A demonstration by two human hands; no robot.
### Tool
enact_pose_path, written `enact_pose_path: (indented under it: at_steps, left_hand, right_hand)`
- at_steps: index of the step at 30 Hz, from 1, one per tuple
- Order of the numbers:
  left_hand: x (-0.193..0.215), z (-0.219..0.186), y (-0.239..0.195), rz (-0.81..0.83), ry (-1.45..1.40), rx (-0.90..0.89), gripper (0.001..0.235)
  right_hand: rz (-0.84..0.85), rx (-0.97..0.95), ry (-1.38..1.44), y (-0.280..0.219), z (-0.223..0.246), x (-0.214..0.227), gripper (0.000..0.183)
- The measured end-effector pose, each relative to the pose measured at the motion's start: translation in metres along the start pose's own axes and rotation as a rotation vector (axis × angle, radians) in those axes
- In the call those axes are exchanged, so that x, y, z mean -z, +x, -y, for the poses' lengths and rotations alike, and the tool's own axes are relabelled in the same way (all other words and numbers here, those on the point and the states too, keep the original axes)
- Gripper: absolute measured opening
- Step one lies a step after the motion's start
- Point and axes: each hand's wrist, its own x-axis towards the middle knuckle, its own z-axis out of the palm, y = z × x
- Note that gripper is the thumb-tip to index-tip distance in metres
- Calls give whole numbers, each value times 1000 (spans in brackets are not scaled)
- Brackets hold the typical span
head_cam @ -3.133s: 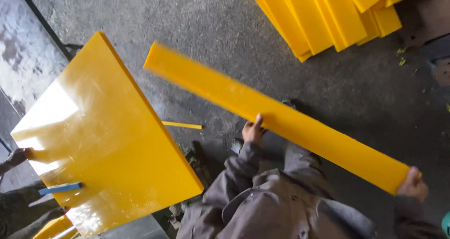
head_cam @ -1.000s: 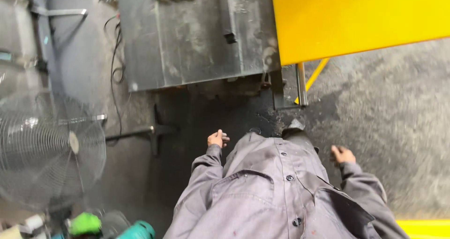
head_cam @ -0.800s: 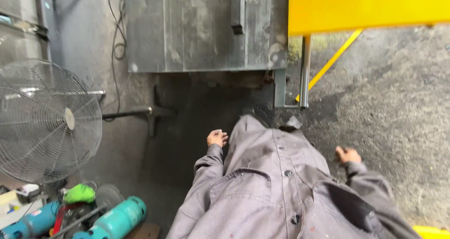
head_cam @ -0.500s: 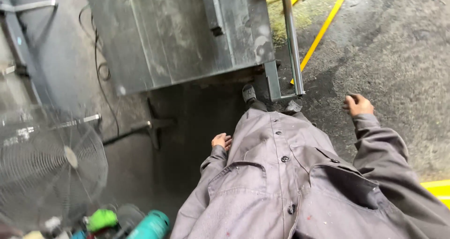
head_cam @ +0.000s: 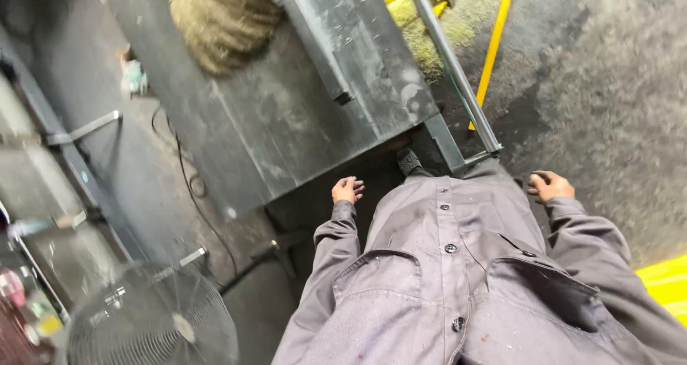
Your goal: Measuring yellow plastic sheets and moving them between workstations on a fabrication floor.
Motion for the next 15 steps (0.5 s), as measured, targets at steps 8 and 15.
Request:
enact_pose_path:
  at_steps: [8, 15]
  left_hand:
    - [-158, -119, -101, 162, 520, -493, 29]
    - [-387, -109, -102, 143, 443, -828, 66]
  right_hand:
    - [-71, -134, 13, 13, -47, 43, 37]
    - [-74, 103, -410, 347, -125, 34, 47]
